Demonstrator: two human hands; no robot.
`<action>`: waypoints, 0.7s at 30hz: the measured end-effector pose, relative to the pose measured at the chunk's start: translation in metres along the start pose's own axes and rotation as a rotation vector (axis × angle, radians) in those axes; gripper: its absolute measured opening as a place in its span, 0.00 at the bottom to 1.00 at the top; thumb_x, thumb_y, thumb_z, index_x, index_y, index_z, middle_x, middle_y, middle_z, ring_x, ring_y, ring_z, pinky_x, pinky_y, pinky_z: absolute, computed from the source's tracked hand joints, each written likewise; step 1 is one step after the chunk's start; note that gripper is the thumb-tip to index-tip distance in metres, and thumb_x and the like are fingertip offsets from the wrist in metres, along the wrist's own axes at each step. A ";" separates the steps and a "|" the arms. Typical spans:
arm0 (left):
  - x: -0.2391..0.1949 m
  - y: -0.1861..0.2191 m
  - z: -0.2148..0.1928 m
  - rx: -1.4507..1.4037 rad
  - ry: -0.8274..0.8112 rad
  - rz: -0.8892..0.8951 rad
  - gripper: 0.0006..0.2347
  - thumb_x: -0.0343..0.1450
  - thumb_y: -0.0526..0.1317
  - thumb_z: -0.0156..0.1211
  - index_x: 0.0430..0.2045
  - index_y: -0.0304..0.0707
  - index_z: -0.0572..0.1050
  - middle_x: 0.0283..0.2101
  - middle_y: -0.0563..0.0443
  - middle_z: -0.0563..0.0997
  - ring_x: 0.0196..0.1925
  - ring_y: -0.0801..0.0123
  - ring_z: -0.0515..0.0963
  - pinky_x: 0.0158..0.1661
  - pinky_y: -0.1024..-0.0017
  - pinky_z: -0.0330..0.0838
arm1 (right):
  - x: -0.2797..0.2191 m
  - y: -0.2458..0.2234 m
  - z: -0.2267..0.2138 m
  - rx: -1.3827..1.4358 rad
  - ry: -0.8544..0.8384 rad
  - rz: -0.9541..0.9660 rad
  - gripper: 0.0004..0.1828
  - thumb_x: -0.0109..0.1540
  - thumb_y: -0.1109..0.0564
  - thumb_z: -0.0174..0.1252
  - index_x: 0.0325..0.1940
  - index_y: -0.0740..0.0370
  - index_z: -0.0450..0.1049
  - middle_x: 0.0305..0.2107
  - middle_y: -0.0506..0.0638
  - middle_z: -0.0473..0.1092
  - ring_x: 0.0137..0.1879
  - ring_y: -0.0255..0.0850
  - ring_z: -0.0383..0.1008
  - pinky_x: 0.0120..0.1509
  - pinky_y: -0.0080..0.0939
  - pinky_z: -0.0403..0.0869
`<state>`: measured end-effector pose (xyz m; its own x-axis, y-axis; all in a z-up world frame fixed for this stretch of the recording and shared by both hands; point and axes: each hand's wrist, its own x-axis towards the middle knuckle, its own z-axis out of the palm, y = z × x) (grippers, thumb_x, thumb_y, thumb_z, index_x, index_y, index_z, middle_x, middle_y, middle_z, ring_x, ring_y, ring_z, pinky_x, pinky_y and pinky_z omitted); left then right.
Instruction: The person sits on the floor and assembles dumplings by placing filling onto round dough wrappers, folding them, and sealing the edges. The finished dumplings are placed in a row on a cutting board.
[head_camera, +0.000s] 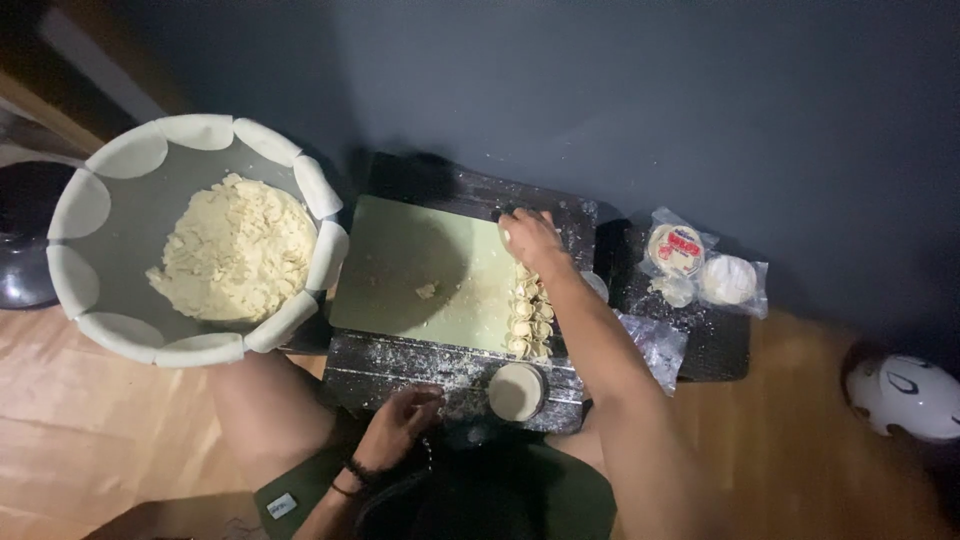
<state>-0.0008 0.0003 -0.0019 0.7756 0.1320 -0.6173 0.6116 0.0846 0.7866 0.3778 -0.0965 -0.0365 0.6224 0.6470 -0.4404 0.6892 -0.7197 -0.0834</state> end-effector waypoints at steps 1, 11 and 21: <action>0.000 -0.002 0.000 -0.014 -0.015 -0.034 0.17 0.72 0.48 0.54 0.50 0.43 0.79 0.51 0.51 0.86 0.49 0.69 0.85 0.48 0.72 0.79 | -0.001 -0.003 -0.002 0.016 -0.021 0.013 0.21 0.65 0.62 0.48 0.62 0.52 0.70 0.60 0.60 0.65 0.65 0.54 0.67 0.72 0.58 0.54; 0.019 -0.027 -0.003 -0.056 -0.018 0.146 0.12 0.74 0.42 0.51 0.48 0.43 0.78 0.53 0.50 0.83 0.47 0.66 0.86 0.47 0.68 0.84 | -0.023 -0.038 -0.017 0.166 0.072 0.079 0.40 0.59 0.65 0.54 0.76 0.47 0.57 0.76 0.61 0.44 0.79 0.61 0.44 0.82 0.63 0.40; 0.040 0.128 -0.017 -0.888 -0.006 0.188 0.30 0.71 0.55 0.46 0.66 0.36 0.61 0.66 0.37 0.71 0.64 0.46 0.74 0.62 0.52 0.66 | -0.201 -0.225 0.027 1.058 0.467 -0.285 0.28 0.76 0.47 0.33 0.77 0.65 0.57 0.69 0.73 0.56 0.73 0.70 0.57 0.76 0.64 0.57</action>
<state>0.1058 0.0328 0.0740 0.8528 0.2160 -0.4755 0.1313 0.7926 0.5954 0.0875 -0.0709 0.0464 0.7224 0.6885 0.0636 0.3132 -0.2437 -0.9179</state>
